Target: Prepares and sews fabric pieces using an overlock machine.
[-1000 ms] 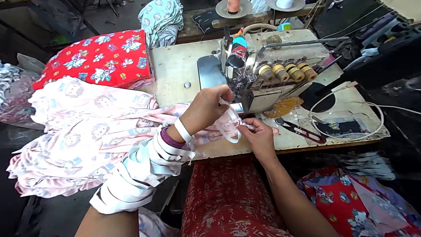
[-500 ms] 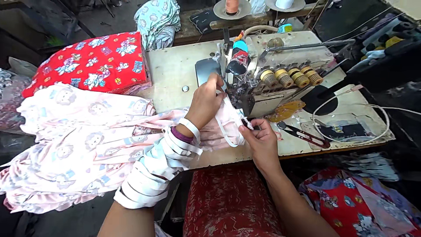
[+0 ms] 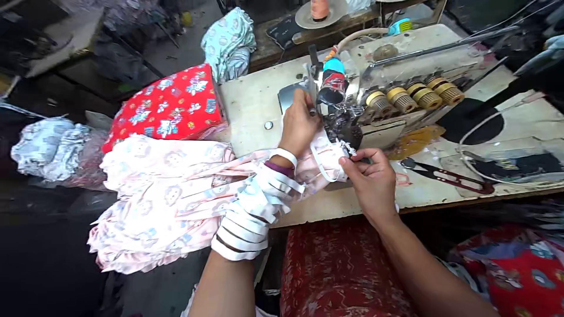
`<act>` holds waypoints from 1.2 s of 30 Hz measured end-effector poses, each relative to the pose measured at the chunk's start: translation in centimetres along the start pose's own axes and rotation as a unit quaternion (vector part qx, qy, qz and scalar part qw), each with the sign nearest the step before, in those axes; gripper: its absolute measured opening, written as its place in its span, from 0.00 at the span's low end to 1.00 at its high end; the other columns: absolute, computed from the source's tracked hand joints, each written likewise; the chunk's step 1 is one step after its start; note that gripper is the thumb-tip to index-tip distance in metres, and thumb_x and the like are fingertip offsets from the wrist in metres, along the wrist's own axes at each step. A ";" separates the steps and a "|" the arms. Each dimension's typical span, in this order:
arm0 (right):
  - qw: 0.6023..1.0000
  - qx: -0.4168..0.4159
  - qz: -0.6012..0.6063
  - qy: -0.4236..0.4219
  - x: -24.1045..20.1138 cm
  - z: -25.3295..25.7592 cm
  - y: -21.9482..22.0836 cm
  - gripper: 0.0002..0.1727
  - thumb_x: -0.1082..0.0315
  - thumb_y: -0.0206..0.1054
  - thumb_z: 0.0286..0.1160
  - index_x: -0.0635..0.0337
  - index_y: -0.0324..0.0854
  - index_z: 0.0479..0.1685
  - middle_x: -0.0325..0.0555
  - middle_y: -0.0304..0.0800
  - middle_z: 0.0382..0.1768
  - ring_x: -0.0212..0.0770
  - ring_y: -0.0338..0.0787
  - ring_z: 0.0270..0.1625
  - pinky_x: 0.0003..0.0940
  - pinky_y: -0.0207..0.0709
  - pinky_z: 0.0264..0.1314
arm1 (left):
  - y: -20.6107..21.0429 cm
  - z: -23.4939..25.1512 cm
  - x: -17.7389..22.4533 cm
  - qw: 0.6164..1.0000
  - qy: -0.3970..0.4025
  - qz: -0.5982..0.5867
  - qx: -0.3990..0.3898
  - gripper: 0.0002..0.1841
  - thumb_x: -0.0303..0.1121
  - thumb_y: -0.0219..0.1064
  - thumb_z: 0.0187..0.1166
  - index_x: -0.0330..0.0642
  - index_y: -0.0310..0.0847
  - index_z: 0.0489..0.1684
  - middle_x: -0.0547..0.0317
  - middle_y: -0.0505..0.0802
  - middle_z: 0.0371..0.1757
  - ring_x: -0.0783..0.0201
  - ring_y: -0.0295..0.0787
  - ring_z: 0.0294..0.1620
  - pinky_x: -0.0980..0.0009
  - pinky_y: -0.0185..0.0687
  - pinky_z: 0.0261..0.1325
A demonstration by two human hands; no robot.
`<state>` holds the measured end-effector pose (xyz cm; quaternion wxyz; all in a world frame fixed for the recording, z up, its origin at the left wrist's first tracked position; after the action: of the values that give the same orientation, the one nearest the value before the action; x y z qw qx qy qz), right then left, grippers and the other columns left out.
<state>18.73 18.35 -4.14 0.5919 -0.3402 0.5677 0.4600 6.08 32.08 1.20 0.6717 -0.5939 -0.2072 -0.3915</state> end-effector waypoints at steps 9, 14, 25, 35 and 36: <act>1.000 0.010 0.012 -0.008 0.0 -0.6 -0.5 0.11 0.79 0.68 0.73 0.57 0.71 0.43 0.26 0.88 0.23 0.14 0.83 0.24 0.10 0.76 0.32 | 0.1 -0.1 0.4 0.999 -0.032 0.016 -0.002 0.20 0.18 0.73 0.64 0.28 0.75 0.55 0.37 0.90 0.45 0.43 0.89 0.49 0.45 0.81 0.53; 0.996 -0.026 -0.072 -0.055 -0.1 -0.4 -0.5 0.04 0.75 0.66 0.77 0.63 0.78 0.46 0.30 0.85 0.26 0.14 0.79 0.26 0.12 0.74 0.33 | 0.1 -0.1 0.6 0.999 -0.034 0.018 -0.002 0.19 0.18 0.72 0.65 0.28 0.75 0.56 0.35 0.90 0.46 0.41 0.90 0.50 0.44 0.81 0.54; 0.857 -0.191 -0.452 -0.156 -4.0 -0.9 -0.8 0.15 0.65 0.78 0.70 0.73 0.86 0.37 0.64 0.85 0.47 0.62 0.87 0.53 0.57 0.81 0.55 | -6.6 -5.7 4.7 0.856 0.117 0.385 -0.324 0.22 0.50 0.69 0.82 0.36 0.91 0.49 0.35 0.84 0.65 0.35 0.77 0.70 0.35 0.67 0.65; 0.890 -0.173 -0.312 -0.282 -5.9 -0.1 0.0 0.14 0.69 0.63 0.84 0.74 0.85 0.53 0.54 0.92 0.30 0.41 0.89 0.24 0.37 0.85 0.31 | -6.5 -6.4 8.4 0.935 0.338 0.064 -0.085 0.12 0.25 0.74 0.71 0.29 0.82 0.48 0.45 0.92 0.38 0.50 0.91 0.41 0.53 0.84 0.48; 0.896 -0.224 -0.306 -0.230 -5.9 -0.2 -0.1 0.14 0.66 0.60 0.87 0.71 0.86 0.46 0.48 0.93 0.30 0.34 0.89 0.25 0.31 0.85 0.32 | -6.9 -6.9 8.7 0.932 0.348 0.059 -0.080 0.17 0.25 0.75 0.69 0.29 0.82 0.55 0.44 0.93 0.42 0.49 0.92 0.46 0.52 0.84 0.53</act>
<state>19.18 17.18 1.62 0.7258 -0.5054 0.1651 0.4365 4.74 23.11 10.64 0.6741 -0.4832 0.1067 -0.5483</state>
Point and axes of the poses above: each hand's wrist, its own z-axis towards the middle knuckle, its own y-axis out of the palm, x = y × z, the point moved 5 cm from there along z, towards the middle knuckle
